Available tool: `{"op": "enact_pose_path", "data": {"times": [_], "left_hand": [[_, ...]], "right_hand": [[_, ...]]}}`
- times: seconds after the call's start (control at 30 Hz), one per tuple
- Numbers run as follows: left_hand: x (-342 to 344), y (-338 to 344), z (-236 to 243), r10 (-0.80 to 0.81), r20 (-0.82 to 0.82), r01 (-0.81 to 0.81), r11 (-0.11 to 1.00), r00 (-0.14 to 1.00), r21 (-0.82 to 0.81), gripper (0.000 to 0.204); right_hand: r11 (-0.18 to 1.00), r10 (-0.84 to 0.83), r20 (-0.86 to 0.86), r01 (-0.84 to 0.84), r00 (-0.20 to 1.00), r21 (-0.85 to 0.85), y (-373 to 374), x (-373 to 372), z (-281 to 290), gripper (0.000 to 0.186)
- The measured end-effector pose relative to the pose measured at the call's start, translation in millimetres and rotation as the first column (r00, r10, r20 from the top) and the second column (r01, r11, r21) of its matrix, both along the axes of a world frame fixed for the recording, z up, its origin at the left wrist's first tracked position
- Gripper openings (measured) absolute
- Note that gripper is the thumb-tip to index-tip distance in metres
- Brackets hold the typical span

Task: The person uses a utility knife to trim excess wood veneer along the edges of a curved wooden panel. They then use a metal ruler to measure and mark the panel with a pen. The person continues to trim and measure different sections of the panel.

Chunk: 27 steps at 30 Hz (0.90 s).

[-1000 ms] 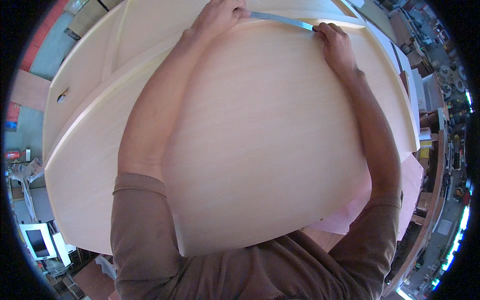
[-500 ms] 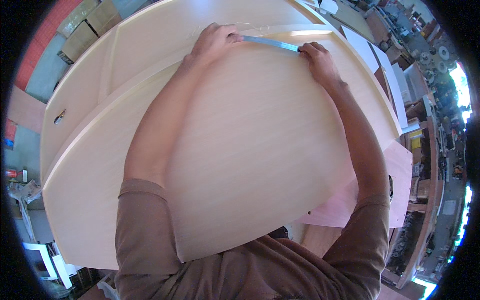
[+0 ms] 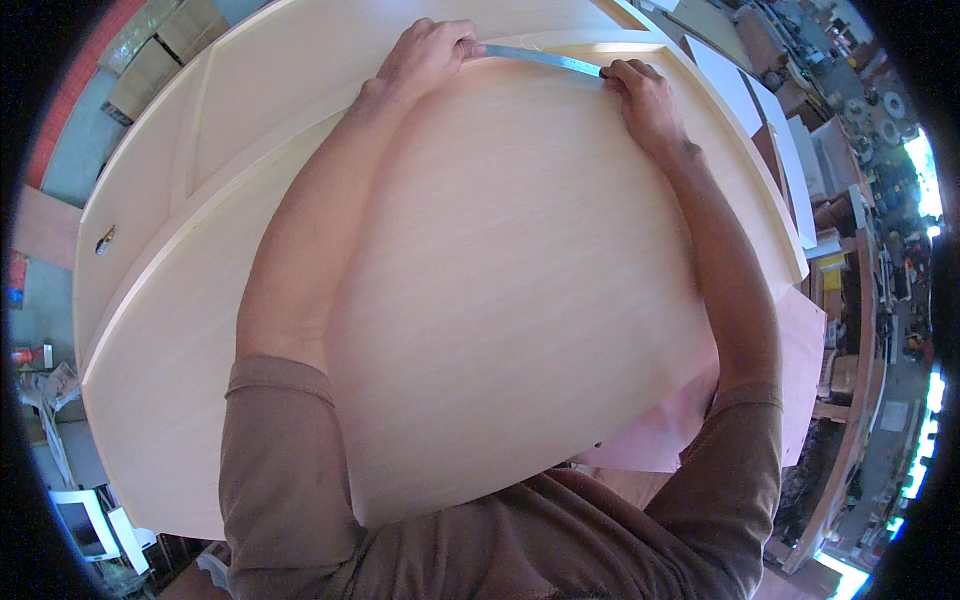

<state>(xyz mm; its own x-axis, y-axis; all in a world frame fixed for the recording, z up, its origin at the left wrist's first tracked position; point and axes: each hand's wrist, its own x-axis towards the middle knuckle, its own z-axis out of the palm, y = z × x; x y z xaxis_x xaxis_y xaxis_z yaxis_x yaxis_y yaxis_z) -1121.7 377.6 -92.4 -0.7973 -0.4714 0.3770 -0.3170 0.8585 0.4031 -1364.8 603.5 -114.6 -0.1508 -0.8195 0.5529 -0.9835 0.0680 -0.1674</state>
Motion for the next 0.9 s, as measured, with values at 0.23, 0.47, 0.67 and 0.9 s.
{"op": "enact_pose_path", "data": {"times": [0.23,0.47,0.67,0.9], "left_hand": [[-7.6,-11.2,-7.5,0.048,-0.059,-0.045,0.998,0.997,0.048,0.019],[-9.3,-20.6,-11.2,0.074,-0.11,-0.082,0.994,0.991,-0.069,0.022],[-10.8,10.5,-1.2,-0.027,-0.135,0.029,1.0,0.991,0.008,0.016],[-51.1,15.2,0.3,-0.083,-0.072,0.086,0.995,0.994,0.042,0.016]], "right_hand": [[1.0,0.015,0.013,-0.015,1.0,-0.018,-20.8,-13.9,-0.1,0.02],[0.999,0.021,0.009,-0.021,1.0,-0.028,-37.2,-23.1,-5.5,0.017],[0.998,-0.04,0.066,0.043,0.997,-0.038,0.2,-17.9,-3.1,0.015],[0.997,-0.075,0.077,0.078,0.994,-0.031,37.8,-33.1,-2.5,0.016]]}}
